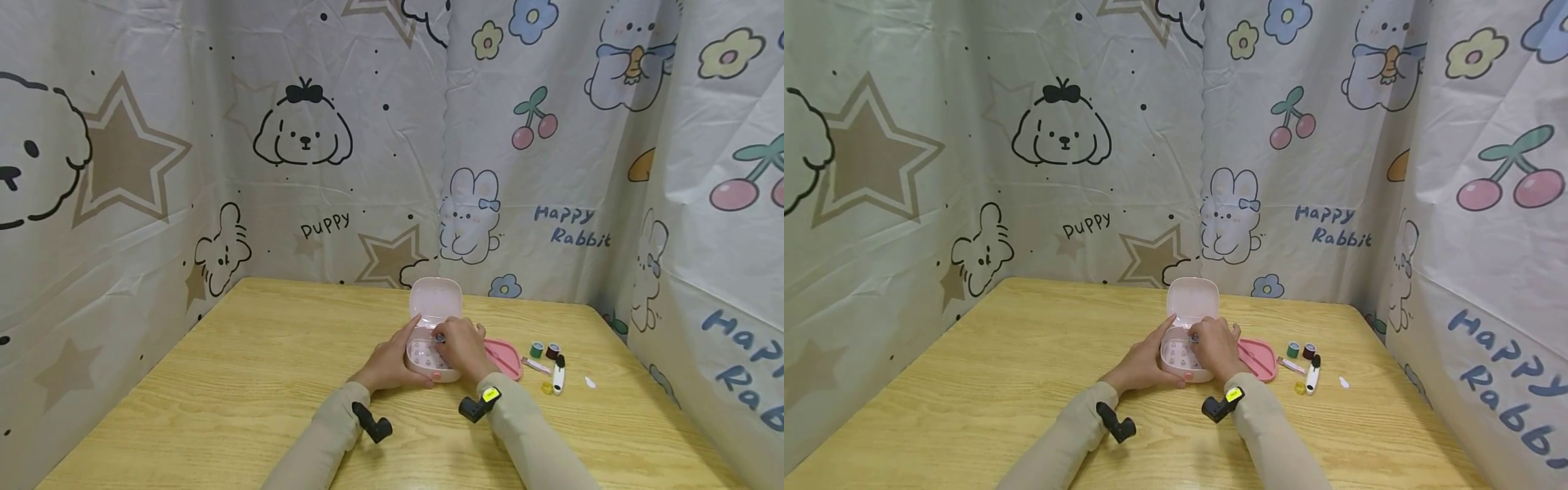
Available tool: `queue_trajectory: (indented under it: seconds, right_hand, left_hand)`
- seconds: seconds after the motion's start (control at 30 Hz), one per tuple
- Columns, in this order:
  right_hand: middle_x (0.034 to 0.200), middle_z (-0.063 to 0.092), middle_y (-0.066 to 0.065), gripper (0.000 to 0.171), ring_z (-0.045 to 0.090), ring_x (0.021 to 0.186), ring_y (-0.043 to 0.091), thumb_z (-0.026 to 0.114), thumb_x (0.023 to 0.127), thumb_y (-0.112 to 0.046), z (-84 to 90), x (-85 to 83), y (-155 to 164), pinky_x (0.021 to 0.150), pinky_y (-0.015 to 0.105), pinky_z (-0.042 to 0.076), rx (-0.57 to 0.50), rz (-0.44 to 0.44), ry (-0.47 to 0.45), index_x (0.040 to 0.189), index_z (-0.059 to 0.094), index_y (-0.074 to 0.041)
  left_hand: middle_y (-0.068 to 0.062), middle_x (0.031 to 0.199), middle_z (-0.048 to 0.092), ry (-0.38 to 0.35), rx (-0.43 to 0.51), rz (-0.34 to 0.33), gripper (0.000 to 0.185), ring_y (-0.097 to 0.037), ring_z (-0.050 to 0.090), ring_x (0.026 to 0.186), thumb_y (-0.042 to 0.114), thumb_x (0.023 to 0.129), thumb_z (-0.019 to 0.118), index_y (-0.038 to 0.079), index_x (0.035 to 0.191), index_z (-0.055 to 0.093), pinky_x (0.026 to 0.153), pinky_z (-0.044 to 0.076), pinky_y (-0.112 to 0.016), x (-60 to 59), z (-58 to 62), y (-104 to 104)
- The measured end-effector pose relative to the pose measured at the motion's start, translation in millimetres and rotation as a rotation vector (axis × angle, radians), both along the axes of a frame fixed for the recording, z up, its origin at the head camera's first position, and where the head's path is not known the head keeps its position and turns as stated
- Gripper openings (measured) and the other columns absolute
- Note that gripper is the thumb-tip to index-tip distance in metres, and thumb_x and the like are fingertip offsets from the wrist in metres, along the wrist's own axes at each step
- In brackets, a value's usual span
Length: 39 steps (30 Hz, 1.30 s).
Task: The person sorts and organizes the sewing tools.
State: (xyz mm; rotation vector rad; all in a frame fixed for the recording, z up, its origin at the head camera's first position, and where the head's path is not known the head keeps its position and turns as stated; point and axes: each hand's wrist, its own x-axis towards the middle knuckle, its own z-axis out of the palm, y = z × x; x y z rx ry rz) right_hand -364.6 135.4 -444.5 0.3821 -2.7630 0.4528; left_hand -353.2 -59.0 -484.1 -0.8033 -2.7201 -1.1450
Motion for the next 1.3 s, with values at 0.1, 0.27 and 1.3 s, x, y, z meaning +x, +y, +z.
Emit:
queue_trajectory:
  seconds: [0.1,0.27,1.3]
  right_hand:
    - [0.102,0.074,0.002,0.017,0.061,0.102,0.031,0.086,0.086,-0.013,-0.1,-0.7,-0.5,0.104,0.075,0.028,0.005,-0.004,-0.002,0.103,0.083,-0.015]
    - [0.101,0.074,0.002,0.017,0.061,0.101,0.031,0.086,0.086,-0.013,-1.0,-0.7,-0.1,0.103,0.076,0.029,0.008,0.006,0.012,0.102,0.084,-0.015]
    - [0.100,0.070,0.000,0.020,0.057,0.099,0.027,0.086,0.087,-0.014,5.7,3.2,3.0,0.105,0.071,0.027,-0.009,0.001,-0.044,0.106,0.083,-0.015]
  left_hand:
    - [-0.004,0.166,0.032,-0.003,-0.004,0.002,0.133,-0.031,0.044,0.140,0.060,0.068,0.093,0.038,0.167,0.008,0.111,0.038,-0.056,-0.6,-0.9,0.5]
    - [-0.005,0.166,0.032,-0.004,0.006,0.002,0.133,-0.032,0.044,0.140,0.060,0.067,0.093,0.038,0.167,0.008,0.110,0.038,-0.057,-1.2,-2.5,0.5]
    - [-0.001,0.167,0.030,-0.034,0.021,0.005,0.133,-0.031,0.042,0.141,0.059,0.067,0.094,0.043,0.166,0.007,0.110,0.038,-0.056,-0.2,-1.8,2.1]
